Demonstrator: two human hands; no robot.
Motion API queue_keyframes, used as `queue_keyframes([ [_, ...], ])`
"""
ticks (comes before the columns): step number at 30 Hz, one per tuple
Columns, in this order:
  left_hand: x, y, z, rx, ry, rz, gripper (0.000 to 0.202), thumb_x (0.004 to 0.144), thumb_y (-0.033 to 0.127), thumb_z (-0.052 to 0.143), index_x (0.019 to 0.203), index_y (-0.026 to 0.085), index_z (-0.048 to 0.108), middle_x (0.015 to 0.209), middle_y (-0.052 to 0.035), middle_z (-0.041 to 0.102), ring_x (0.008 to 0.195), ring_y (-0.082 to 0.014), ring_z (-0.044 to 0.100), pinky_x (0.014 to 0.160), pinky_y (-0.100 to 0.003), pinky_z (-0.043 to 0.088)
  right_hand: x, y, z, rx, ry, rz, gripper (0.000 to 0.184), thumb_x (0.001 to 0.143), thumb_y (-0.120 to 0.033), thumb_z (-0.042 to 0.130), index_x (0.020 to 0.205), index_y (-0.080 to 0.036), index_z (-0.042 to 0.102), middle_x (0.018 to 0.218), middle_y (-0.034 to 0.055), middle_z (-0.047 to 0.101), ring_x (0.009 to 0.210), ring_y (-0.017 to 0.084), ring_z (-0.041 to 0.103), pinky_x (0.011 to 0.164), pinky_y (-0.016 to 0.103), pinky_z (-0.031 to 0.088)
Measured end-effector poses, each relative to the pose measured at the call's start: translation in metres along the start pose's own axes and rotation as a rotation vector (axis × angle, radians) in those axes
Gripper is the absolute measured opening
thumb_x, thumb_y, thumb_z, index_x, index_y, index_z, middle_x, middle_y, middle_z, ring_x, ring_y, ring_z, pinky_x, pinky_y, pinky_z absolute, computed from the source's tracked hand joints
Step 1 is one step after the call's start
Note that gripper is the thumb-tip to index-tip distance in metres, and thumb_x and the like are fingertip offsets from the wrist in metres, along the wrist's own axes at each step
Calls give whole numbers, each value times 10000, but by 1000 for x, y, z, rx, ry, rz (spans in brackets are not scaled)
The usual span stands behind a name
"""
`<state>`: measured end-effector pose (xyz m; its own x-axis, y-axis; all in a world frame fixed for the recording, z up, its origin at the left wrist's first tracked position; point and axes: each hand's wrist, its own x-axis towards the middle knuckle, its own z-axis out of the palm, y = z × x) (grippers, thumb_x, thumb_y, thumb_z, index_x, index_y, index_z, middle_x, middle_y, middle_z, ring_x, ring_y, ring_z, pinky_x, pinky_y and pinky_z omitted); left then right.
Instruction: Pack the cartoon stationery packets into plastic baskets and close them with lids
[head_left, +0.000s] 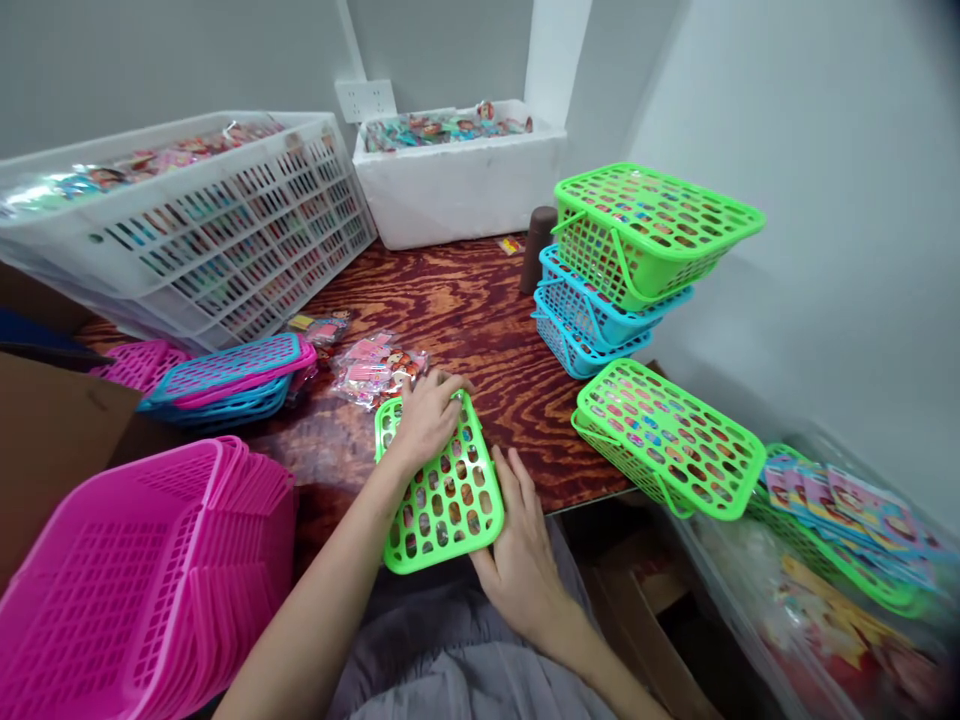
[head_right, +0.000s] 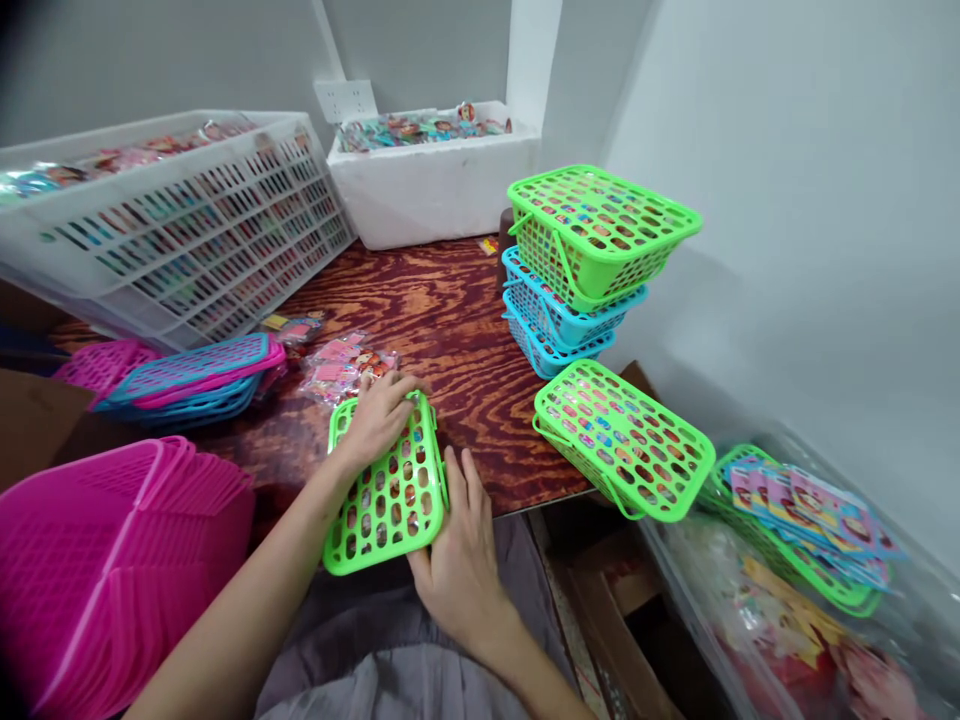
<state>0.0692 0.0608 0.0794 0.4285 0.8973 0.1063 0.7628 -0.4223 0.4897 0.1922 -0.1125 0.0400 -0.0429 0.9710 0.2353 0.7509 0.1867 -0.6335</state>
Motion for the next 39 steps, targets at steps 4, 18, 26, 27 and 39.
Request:
queue_keyframes([
  [4,-1,2,2,72,22,16,320,900,201,377,1064,273,643,1077,-41,584,1087,-251,555,1129,-609,176,9,-3,-2,13,-2,87,631,884,-156,454,1502,-154,329,1557,153,347,1502,303,179,1169,549,325],
  [18,-2,11,23,513,88,21,309,1031,336,308,1100,236,592,1048,-88,609,1023,-283,555,1040,-512,319,-35,8,1,527,131,46,287,961,-148,442,1129,-250,652,1389,82,547,1261,198,546,1045,322,443],
  [26,-4,16,22,498,82,-4,330,1028,338,286,1071,220,592,1044,-121,597,1034,-311,542,932,-471,369,-11,5,2,650,214,466,258,918,-408,593,1093,-221,559,1000,53,672,901,184,641,780,285,506],
  [27,-4,17,21,493,76,-5,336,1028,341,281,1080,221,591,1051,-125,596,1037,-314,540,925,-470,372,-5,5,1,645,162,469,254,910,-427,595,1052,-218,568,972,45,670,869,182,634,758,281,497],
  [39,14,7,12,422,-77,16,356,1037,404,297,1096,234,604,1095,-101,619,1014,-284,584,872,-406,403,4,4,9,958,170,601,245,919,-447,559,850,-214,531,706,-46,505,630,117,432,570,225,365],
])
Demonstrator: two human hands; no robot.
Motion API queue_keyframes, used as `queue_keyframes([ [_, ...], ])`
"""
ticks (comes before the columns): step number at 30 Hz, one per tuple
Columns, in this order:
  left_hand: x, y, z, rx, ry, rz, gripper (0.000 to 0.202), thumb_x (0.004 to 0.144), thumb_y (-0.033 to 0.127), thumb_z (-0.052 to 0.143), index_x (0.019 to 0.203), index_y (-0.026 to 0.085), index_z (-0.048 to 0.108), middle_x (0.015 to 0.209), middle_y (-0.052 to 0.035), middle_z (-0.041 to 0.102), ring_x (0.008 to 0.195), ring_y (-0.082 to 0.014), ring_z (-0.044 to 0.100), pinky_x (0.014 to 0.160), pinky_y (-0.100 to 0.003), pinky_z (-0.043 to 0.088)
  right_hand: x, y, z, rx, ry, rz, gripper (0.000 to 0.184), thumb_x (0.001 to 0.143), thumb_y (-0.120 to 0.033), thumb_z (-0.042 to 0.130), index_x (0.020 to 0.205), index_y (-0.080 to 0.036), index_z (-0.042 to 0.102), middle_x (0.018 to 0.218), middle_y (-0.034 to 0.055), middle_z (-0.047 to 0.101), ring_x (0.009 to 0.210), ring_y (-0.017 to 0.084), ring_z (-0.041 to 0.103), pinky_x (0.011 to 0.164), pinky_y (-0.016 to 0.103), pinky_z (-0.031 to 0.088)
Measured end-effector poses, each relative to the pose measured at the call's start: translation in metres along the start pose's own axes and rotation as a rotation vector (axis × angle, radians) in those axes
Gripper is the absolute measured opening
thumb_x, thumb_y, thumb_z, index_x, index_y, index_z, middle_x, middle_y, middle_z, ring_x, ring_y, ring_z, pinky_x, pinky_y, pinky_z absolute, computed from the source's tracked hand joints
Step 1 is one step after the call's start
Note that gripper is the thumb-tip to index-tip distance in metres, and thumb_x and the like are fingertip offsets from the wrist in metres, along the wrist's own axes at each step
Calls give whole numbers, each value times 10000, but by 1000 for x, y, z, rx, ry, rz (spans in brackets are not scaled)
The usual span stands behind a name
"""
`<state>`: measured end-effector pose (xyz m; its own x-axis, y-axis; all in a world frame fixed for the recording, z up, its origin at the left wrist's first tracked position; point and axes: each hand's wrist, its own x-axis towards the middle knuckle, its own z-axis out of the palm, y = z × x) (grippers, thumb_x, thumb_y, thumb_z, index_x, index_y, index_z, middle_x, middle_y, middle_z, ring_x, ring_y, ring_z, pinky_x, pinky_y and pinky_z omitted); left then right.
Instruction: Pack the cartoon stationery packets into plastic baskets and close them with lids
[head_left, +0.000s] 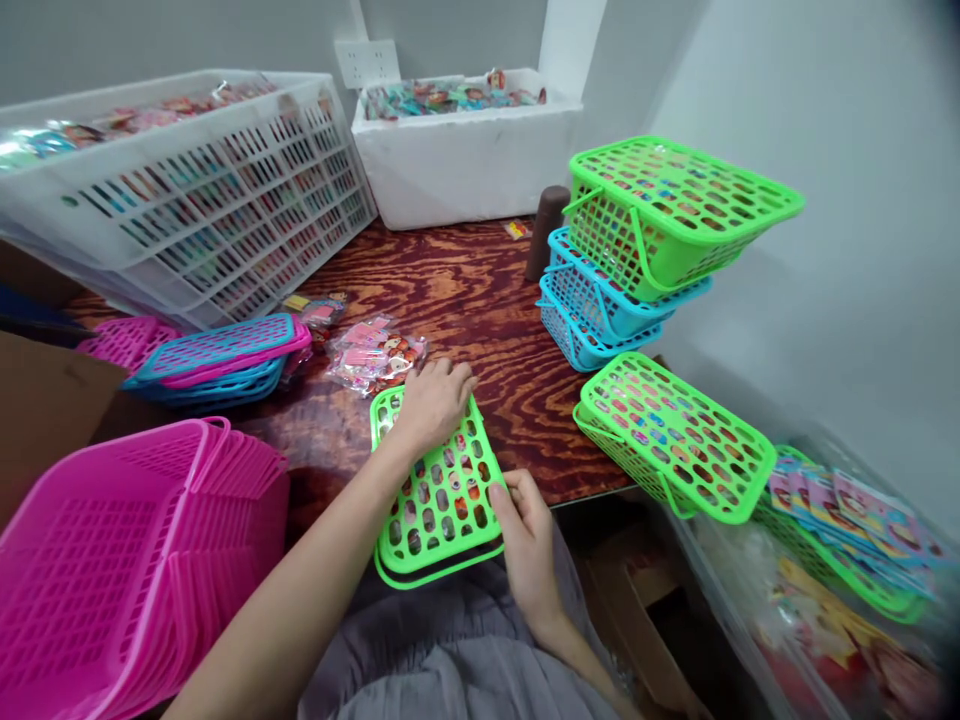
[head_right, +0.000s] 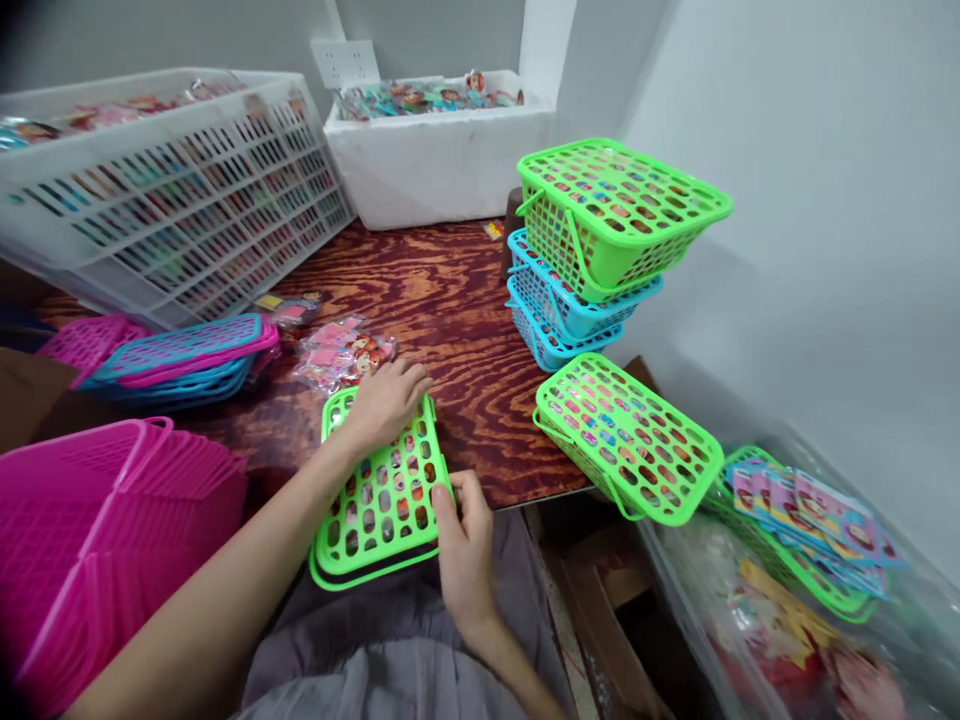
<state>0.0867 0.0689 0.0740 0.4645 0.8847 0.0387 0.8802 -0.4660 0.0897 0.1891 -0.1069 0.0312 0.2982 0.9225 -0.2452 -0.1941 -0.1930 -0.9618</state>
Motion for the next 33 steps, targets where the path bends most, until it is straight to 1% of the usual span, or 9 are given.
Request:
queue_keyframes([
  [3,2,-1,1,18,-26,15,363,1041,394,286,1073,226,607,1076,-96,621,972,-271,595,833,-388,402,2,3,0,181,-84,77,216,900,-422,596,906,-215,534,745,-39,546,653,122,485,607,231,408],
  [6,1,-1,2,15,-12,16,359,1043,386,283,1053,220,601,1054,-89,625,950,-270,597,824,-393,388,1,2,-1,186,-110,86,212,901,-421,592,922,-220,529,745,-41,540,650,122,489,609,232,411],
  [10,-2,1,3,38,31,27,361,1049,360,256,1041,217,587,1030,-80,632,949,-259,586,874,-407,359,7,-6,-4,-98,-55,8,275,927,-472,533,806,-227,500,671,-51,481,598,120,432,550,232,349],
  [15,-3,3,3,31,37,13,343,1038,325,267,996,204,585,1011,-95,631,948,-270,580,881,-415,365,42,-20,0,-419,-101,-161,226,913,-447,533,819,-242,518,809,-12,605,757,170,544,695,273,410],
  [19,-1,2,8,-23,31,3,311,1017,294,296,954,197,585,1007,-117,626,952,-282,576,845,-408,389,60,-18,8,-413,-120,-252,224,947,-369,431,769,-239,470,773,-31,539,739,150,506,690,260,391],
  [22,1,4,12,-68,34,-11,304,1011,287,303,956,195,587,1020,-123,629,981,-285,576,868,-410,397,61,-12,9,-335,-157,-242,244,948,-361,442,746,-227,476,723,-45,484,700,131,469,658,238,373],
  [26,4,4,9,-174,53,-72,299,1011,323,333,959,201,601,991,-95,654,966,-253,605,892,-378,418,59,-6,4,-200,-171,-188,228,925,-413,510,828,-210,554,753,-33,555,697,134,508,649,234,403],
  [29,1,-13,-1,-278,89,-145,242,968,351,439,886,218,623,941,-62,669,934,-223,625,874,-329,441,59,-5,1,-218,-168,-184,257,909,-456,550,851,-206,569,756,-24,602,672,141,539,632,241,417],
  [33,-26,-55,-7,-419,201,-400,272,901,356,502,673,218,556,709,-44,604,797,-227,611,738,-306,433,59,-7,-1,-269,-187,-205,303,907,-503,553,848,-207,580,760,-10,638,672,154,569,622,250,430],
])
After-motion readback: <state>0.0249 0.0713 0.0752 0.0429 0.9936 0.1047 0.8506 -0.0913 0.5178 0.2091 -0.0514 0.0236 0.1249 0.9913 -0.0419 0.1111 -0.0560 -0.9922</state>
